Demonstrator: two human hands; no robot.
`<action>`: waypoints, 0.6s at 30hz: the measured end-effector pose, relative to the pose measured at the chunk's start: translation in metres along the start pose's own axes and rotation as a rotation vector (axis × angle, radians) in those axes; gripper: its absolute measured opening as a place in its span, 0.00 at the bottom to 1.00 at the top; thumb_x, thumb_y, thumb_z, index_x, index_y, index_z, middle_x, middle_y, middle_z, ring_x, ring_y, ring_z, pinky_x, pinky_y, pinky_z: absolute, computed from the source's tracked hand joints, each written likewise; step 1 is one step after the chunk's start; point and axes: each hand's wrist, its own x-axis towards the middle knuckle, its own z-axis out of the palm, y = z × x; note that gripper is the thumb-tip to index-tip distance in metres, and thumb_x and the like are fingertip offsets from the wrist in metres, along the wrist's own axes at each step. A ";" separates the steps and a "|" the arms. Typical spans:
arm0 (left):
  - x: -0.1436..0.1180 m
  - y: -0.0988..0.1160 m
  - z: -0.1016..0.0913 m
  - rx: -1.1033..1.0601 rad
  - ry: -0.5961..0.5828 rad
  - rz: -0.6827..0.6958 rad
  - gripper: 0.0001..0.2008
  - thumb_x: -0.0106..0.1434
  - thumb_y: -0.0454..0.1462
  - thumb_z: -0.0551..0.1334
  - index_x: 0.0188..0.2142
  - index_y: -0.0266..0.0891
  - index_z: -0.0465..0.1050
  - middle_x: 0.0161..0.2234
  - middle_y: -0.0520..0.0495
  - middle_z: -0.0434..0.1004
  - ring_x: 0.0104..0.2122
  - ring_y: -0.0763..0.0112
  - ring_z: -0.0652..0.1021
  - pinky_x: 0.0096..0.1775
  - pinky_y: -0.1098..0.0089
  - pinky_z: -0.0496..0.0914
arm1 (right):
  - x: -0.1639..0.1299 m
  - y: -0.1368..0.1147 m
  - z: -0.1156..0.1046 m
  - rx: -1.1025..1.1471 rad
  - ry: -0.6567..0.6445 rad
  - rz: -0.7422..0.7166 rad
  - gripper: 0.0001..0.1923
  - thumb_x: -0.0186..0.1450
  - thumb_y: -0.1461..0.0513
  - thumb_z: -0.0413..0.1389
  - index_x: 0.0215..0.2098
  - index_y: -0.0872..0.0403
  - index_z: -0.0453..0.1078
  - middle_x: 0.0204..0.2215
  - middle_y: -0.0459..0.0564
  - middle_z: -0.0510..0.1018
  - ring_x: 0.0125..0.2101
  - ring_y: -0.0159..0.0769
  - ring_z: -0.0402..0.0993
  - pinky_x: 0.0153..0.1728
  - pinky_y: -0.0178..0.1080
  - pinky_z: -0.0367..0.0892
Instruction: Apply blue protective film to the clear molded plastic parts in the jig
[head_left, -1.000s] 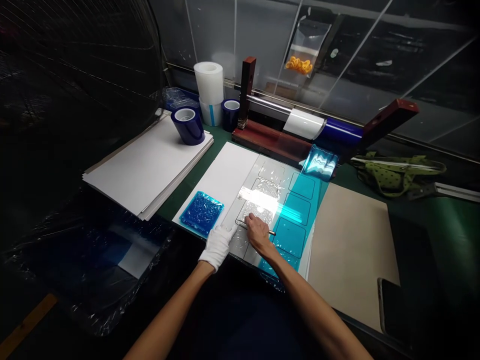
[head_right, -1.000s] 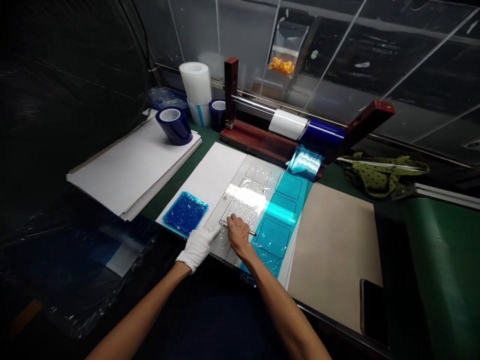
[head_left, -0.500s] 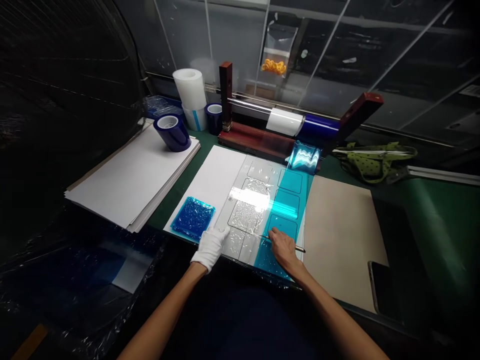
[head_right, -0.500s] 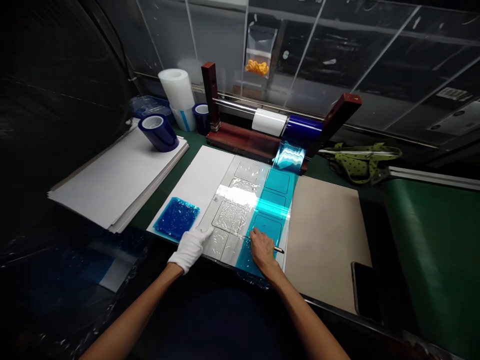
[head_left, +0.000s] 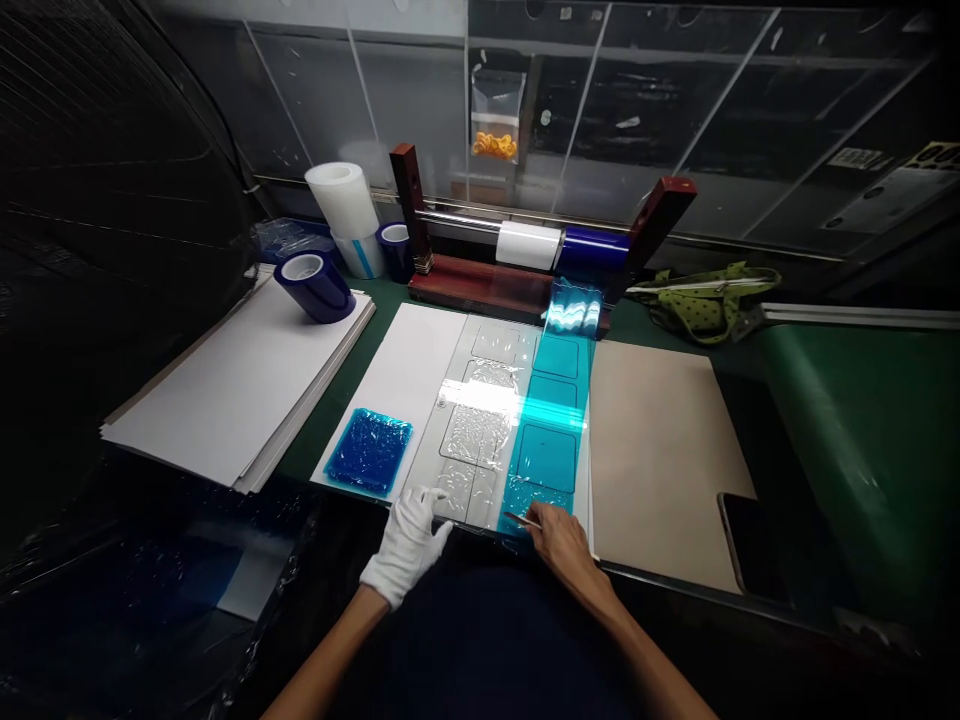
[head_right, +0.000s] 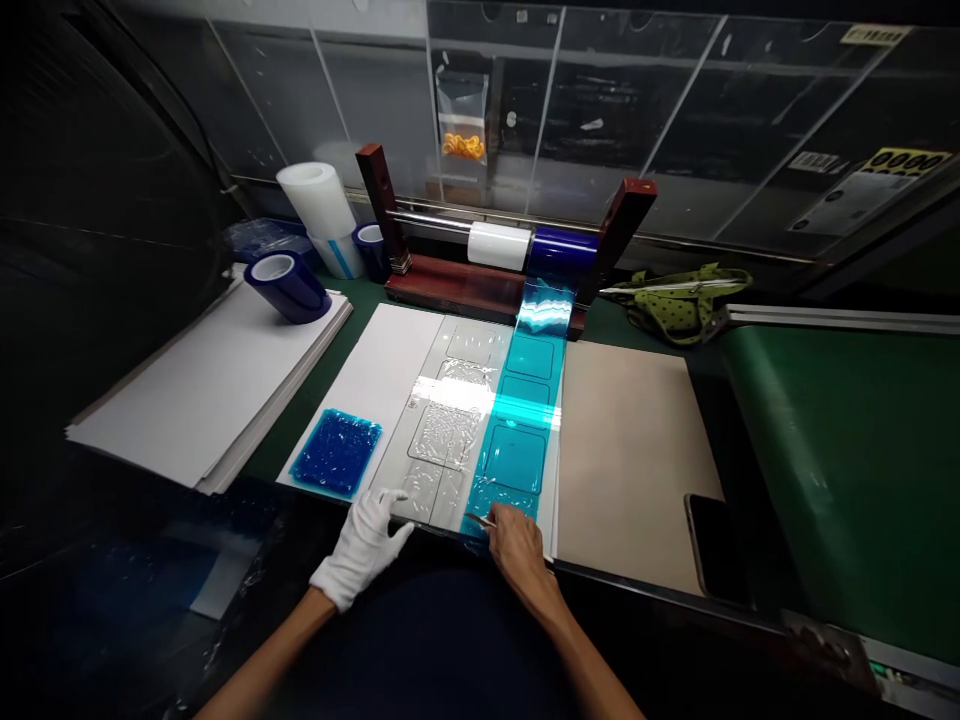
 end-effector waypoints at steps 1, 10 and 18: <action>-0.005 0.001 0.004 -0.012 0.005 0.011 0.18 0.56 0.38 0.63 0.46 0.38 0.66 0.40 0.45 0.69 0.42 0.64 0.70 0.47 0.64 0.64 | -0.002 0.000 0.005 0.022 -0.010 0.006 0.07 0.65 0.64 0.50 0.39 0.55 0.69 0.36 0.48 0.74 0.37 0.37 0.69 0.31 0.36 0.49; -0.015 -0.002 0.027 -0.021 0.067 0.078 0.22 0.51 0.37 0.67 0.45 0.38 0.65 0.40 0.46 0.69 0.40 0.63 0.70 0.46 0.63 0.65 | 0.002 -0.010 0.016 0.263 -0.111 0.004 0.06 0.61 0.66 0.53 0.35 0.58 0.70 0.34 0.51 0.75 0.37 0.39 0.68 0.33 0.36 0.51; -0.006 -0.015 0.027 0.071 0.228 0.144 0.20 0.55 0.39 0.65 0.46 0.35 0.66 0.38 0.43 0.70 0.38 0.61 0.70 0.43 0.62 0.64 | 0.004 -0.002 0.010 0.678 -0.301 -0.071 0.08 0.60 0.61 0.53 0.34 0.58 0.69 0.28 0.47 0.73 0.24 0.29 0.67 0.25 0.32 0.59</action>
